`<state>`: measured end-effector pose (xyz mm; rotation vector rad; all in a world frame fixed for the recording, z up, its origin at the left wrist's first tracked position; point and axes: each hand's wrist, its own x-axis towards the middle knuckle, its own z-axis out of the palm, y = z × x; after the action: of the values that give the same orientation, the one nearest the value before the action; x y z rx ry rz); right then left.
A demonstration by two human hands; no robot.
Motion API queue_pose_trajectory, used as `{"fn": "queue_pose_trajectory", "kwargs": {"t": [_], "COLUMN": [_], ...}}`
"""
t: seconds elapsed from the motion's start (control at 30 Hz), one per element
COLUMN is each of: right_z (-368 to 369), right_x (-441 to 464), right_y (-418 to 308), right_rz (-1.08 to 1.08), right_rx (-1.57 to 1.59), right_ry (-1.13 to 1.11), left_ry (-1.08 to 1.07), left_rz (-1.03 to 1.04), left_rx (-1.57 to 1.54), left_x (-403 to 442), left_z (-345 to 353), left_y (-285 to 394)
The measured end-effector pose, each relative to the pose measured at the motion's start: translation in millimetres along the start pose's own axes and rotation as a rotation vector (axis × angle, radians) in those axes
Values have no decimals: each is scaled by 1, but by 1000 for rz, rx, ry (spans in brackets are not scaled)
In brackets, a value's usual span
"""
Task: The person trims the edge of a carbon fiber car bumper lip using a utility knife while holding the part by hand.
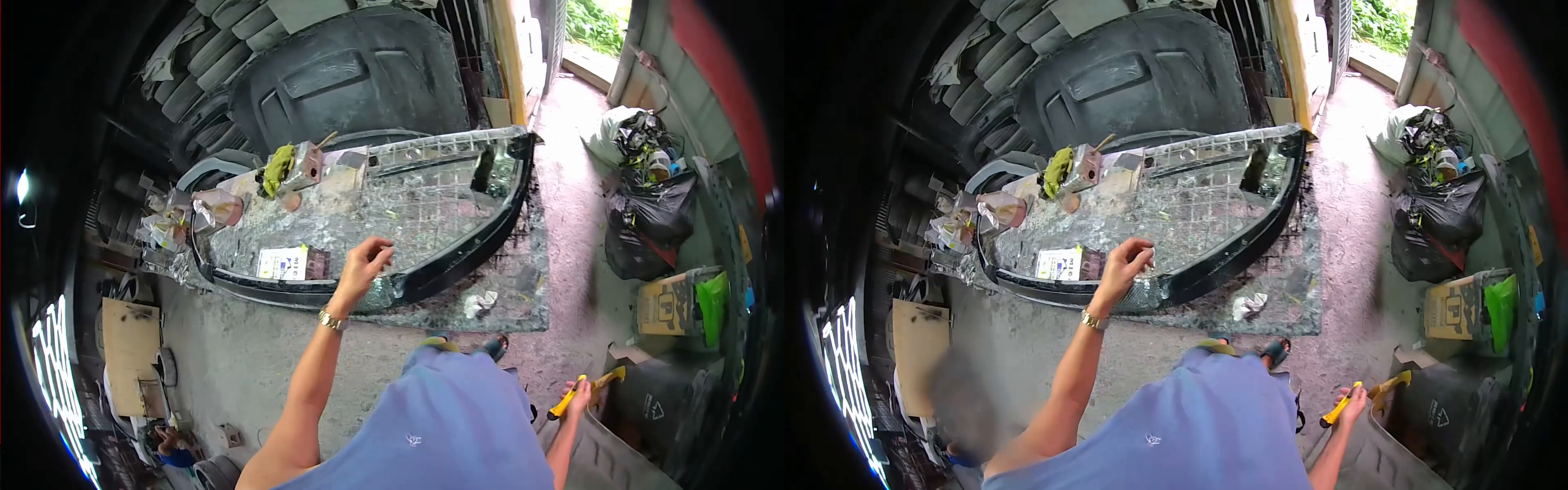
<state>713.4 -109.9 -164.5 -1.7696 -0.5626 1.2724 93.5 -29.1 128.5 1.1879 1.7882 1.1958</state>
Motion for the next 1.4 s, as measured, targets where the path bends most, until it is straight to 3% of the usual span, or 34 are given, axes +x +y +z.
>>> {"fn": "queue_pose_trajectory", "kwargs": {"t": [0.07, 0.13, 0.27, 0.37, 0.43, 0.6, 0.67, 0.7, 0.8, 0.93, 1.13, 1.2, 1.23, 1.27, 1.33, 1.4], "right_z": [39, 65, 99, 146, 177, 224, 231, 229, 243, 267, 298, 312, 316, 322, 339, 356], "right_x": [-46, -64, -68, -112, -144, -195, -203, -198, -216, -228, -217, -213, -217, -222, -223, -224], "right_y": [-76, -113, -129, -153, -165, -143, -123, -106, -121, -141, -178, -177, -184, -190, -200, -199], "right_rz": [9, 23, 84, 95, 61, 56, 43, 9, -57, -113, -178, -828, -697, -696, -659, -766], "right_rx": [140, 83, -157, -87, -51, 74, 176, 242, 2, -34, -422, -602, -710, -694, -980, -960], "right_ry": [-30, -60, -232, -337, -385, -463, -454, -549, -613, -613, -627, -627, -661, -707, -779, -820], "left_ry": [-29, -56, -235, -365, -465, -526, -594, -597, -578, -520, -618, -658, -691, -699, -700, -658], "left_rz": [-9, 9, 114, 117, 322, 493, 461, 531, 669, 789, 592, 550, 501, 513, 514, 507], "left_rx": [33, 197, 385, 409, 514, 557, 625, 620, 671, 730, 574, 559, 551, 512, 533, 523], "left_x": [-2, -1, 12, 25, 34, 40, 42, 45, 43, 47, 59, 63, 63, 64, 70, 66], "left_z": [-37, -52, -44, -33, -26, -20, -19, -18, -17, -13, -7, -6, -11, -15, -17, -17], "left_y": [-33, -49, -73, -88, -109, -124, -126, -126, -121, -116, -115, -112, -112, -118, -127, -127]}}
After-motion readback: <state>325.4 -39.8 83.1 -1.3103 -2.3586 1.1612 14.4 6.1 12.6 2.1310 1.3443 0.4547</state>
